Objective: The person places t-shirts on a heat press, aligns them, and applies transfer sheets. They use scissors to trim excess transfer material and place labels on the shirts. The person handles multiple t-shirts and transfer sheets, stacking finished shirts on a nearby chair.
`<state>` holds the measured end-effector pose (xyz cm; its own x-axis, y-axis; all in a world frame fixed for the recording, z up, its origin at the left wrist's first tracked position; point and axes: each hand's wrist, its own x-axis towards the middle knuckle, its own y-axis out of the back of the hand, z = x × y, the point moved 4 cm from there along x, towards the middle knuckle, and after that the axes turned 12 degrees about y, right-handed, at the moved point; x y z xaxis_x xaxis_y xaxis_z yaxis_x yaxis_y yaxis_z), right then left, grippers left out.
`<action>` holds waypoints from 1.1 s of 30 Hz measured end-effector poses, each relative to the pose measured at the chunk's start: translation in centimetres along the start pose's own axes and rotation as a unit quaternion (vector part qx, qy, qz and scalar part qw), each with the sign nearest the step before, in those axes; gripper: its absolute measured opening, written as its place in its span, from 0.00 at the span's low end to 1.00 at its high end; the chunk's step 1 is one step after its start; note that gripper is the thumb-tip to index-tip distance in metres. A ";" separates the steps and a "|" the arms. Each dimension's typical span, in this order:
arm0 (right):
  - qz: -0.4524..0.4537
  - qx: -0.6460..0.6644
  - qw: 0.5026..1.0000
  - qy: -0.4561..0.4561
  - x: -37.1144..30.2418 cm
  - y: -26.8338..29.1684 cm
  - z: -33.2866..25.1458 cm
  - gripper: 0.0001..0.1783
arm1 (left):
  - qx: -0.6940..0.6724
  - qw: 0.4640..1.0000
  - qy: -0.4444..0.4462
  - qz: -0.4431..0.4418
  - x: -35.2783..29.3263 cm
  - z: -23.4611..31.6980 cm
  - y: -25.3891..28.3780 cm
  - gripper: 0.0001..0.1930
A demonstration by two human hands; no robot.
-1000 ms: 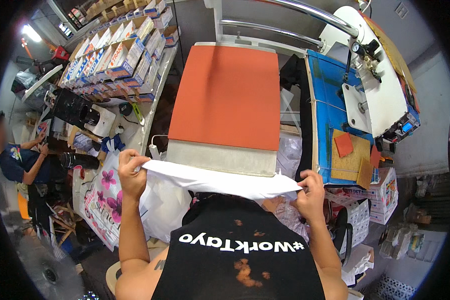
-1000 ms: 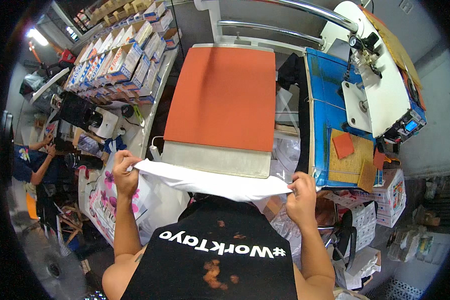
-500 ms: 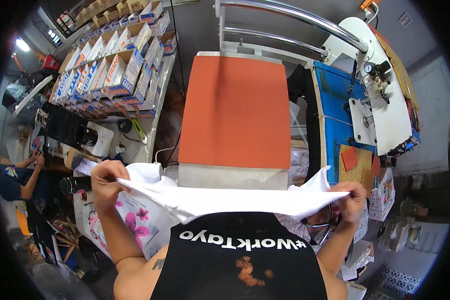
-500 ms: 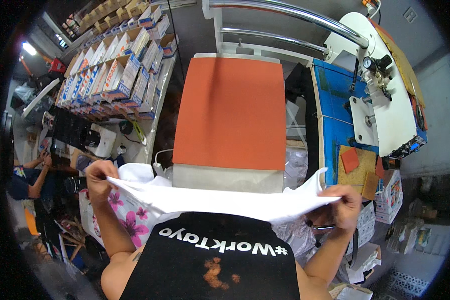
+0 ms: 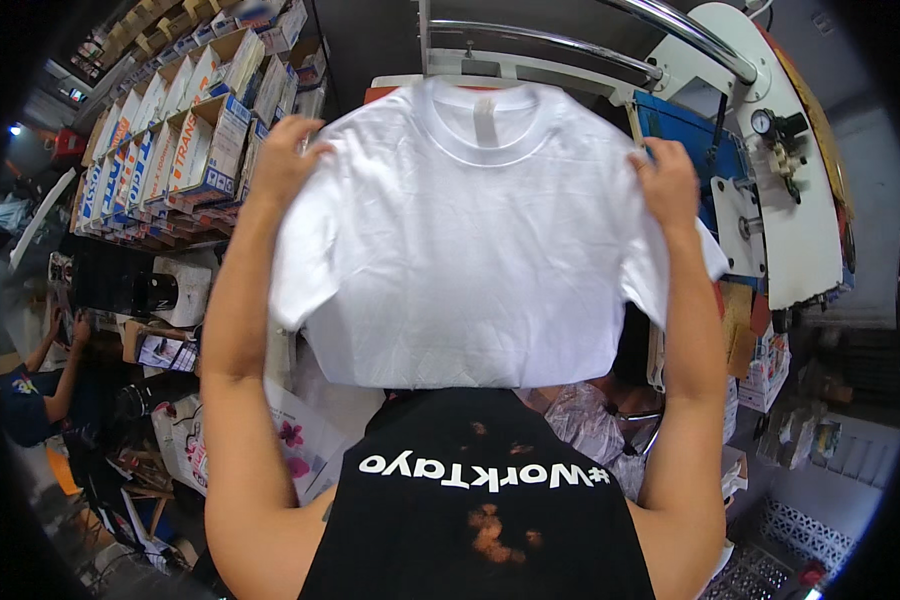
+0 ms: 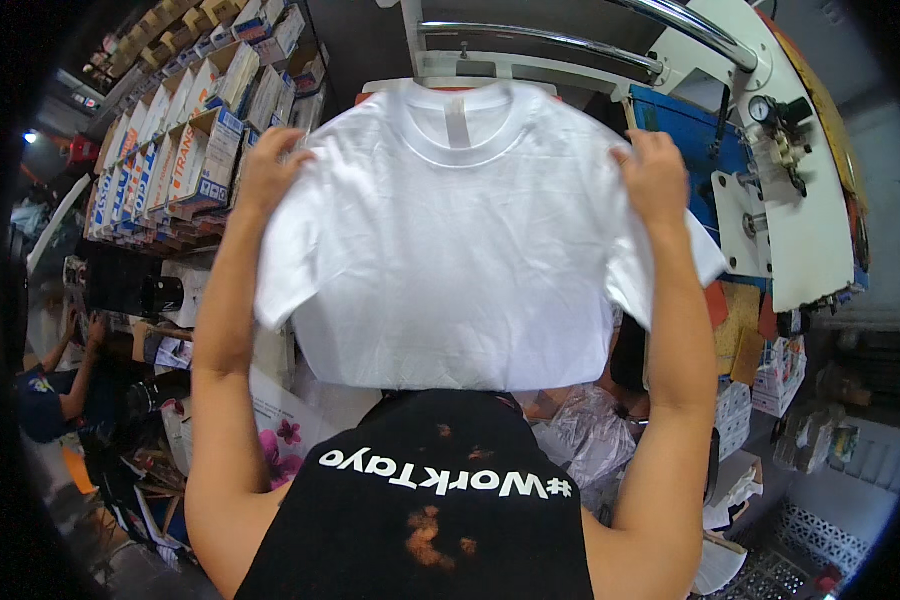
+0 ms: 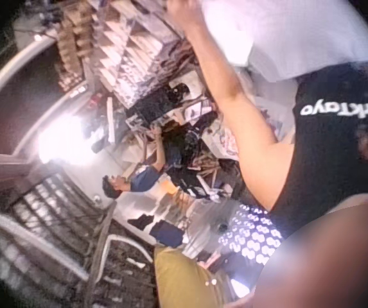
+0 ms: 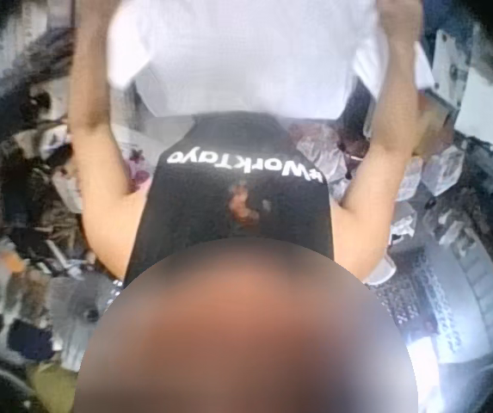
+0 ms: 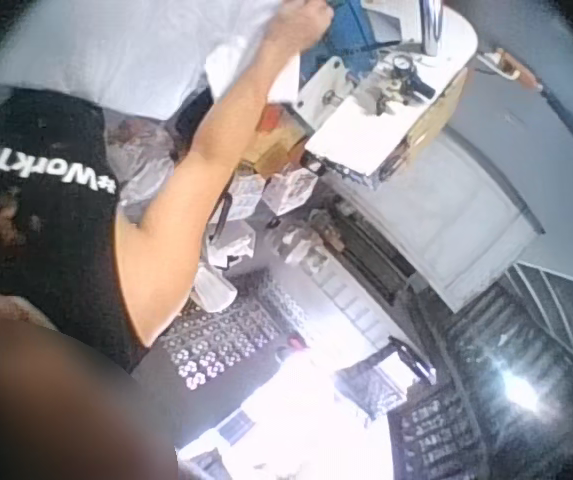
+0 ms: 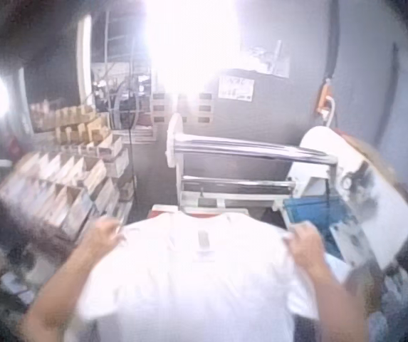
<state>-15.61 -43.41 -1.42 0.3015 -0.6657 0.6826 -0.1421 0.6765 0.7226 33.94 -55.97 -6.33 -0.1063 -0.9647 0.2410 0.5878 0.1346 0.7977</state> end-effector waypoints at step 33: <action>-0.051 0.475 0.551 -0.684 -34.6 2.4 -9.9 0.21 | -0.453 0.796 0.390 -0.091 -34.1 -12.7 -7.7 0.14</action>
<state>-17.01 -15.66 -24.40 -0.5461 -0.7396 -0.3934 -0.8164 0.5752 0.0519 43.23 -27.03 -27.77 0.0664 -0.8436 -0.5328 0.9947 0.0983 -0.0316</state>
